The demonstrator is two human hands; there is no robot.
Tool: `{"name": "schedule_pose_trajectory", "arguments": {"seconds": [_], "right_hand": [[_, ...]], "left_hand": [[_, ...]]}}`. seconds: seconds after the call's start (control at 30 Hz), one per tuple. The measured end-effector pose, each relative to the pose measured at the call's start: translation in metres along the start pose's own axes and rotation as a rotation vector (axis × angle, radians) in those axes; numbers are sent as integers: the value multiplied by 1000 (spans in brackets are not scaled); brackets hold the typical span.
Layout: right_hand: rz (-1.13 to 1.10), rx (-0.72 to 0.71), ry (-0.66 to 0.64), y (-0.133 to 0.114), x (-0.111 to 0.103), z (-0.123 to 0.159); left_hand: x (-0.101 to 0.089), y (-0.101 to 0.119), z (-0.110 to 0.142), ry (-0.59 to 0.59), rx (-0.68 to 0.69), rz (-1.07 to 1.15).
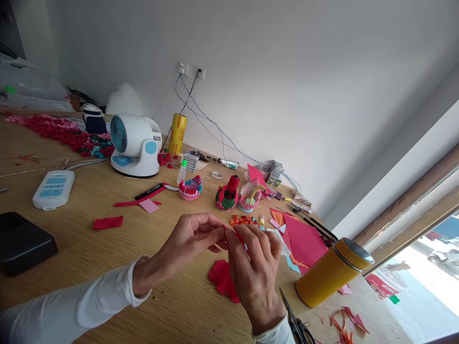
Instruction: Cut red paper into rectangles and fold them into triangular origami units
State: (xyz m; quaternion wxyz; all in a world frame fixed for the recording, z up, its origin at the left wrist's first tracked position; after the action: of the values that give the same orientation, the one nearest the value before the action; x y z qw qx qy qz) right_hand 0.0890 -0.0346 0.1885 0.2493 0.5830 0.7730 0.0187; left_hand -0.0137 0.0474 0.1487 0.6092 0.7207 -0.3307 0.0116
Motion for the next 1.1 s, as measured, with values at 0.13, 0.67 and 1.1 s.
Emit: {"name": "schedule_pose_trajectory", "arguments": {"seconds": [0.13, 0.67, 1.1], "right_hand": [[14, -26, -21, -1, 2, 0], [-927, 860, -178, 23, 40, 12], [-977, 884, -187, 27, 45, 14]], "left_hand": [[1, 2, 1, 21, -50, 30], [0, 8, -1, -2, 51, -25], [8, 1, -2, -127, -14, 31]]}}
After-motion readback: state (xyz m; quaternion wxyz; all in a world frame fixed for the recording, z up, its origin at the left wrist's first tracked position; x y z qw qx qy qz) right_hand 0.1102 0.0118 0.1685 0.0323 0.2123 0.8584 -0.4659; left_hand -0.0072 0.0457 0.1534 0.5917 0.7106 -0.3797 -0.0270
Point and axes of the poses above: each hand's wrist, its own z-axis away from the middle knuckle, its own x-axis out of the palm, y = z × x, the point moved 8 cm from there along -z, towards the middle knuckle, and after that the axes turned 10 degrees about z, right-handed, at the moved point
